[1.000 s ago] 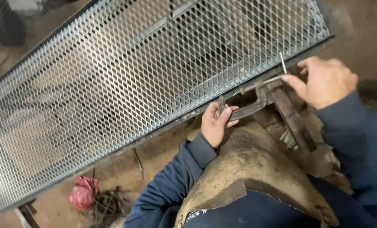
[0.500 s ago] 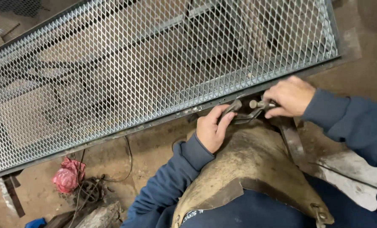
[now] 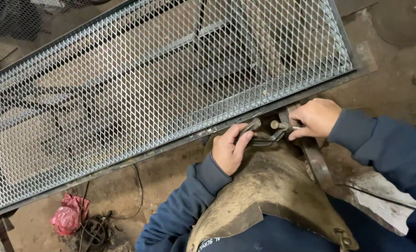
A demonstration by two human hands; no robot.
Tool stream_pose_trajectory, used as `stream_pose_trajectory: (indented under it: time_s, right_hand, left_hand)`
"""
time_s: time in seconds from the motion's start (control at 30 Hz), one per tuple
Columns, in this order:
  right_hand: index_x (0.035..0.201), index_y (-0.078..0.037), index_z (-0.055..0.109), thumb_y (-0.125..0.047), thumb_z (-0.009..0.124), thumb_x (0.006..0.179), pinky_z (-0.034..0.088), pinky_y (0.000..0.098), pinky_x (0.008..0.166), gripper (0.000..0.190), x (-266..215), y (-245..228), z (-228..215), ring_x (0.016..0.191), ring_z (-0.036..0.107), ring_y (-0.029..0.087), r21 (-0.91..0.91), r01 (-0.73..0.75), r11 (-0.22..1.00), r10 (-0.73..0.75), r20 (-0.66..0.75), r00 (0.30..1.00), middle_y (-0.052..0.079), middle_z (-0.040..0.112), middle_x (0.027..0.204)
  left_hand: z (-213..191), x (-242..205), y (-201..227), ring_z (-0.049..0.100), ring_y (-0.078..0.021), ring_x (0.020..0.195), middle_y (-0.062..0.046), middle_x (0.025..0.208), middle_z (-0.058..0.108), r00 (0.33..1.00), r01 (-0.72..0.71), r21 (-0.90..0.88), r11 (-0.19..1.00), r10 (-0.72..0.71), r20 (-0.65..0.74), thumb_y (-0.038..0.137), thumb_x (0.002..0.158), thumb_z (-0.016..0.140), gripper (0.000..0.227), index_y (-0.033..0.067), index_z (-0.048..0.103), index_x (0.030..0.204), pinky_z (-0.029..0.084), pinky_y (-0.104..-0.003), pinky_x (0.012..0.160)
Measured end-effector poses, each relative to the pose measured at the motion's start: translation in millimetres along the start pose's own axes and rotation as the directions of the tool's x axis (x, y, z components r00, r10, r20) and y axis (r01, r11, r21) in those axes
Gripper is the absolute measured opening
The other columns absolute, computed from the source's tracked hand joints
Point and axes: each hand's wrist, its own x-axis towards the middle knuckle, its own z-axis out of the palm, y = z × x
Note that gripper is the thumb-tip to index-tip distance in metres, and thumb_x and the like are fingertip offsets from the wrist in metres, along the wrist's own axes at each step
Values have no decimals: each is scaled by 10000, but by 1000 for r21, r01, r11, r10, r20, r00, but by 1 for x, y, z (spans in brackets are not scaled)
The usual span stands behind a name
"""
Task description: Secure a metal mesh to a metal frame using a C-clamp.
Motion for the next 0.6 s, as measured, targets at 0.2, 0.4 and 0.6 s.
stream_pose_trajectory:
  time_s: [0.2,0.4,0.6]
  right_hand:
    - [953,-143,739,-493,721,851,517,507,669,365,6,31,37,726,678,386,215,202,956,-189,-76,979,146,713,742]
    - [1128,-65,681,-483,802,764,527,486,611,568,6,36,38,651,694,349,312,284,907,-262,-110,959,150,711,721]
    - [862,-66,687,-513,833,745,522,450,653,485,3,19,4,653,676,305,177,84,981,-102,95,990,124,695,689]
  left_hand:
    - [4,1,-11,776,-134,960,-79,1013,799,1000,-12,-19,1000,12,-5,203,1062,622,254,42,682,1248,596,-293,829]
    - [15,-2,-26,687,-85,822,-50,1019,781,988,156,-243,957,-149,49,179,1049,608,298,35,662,1305,584,-284,727]
    - [23,-6,-30,714,-69,901,-59,1022,790,995,100,-222,970,-98,21,180,1055,612,282,14,672,1274,588,-261,780]
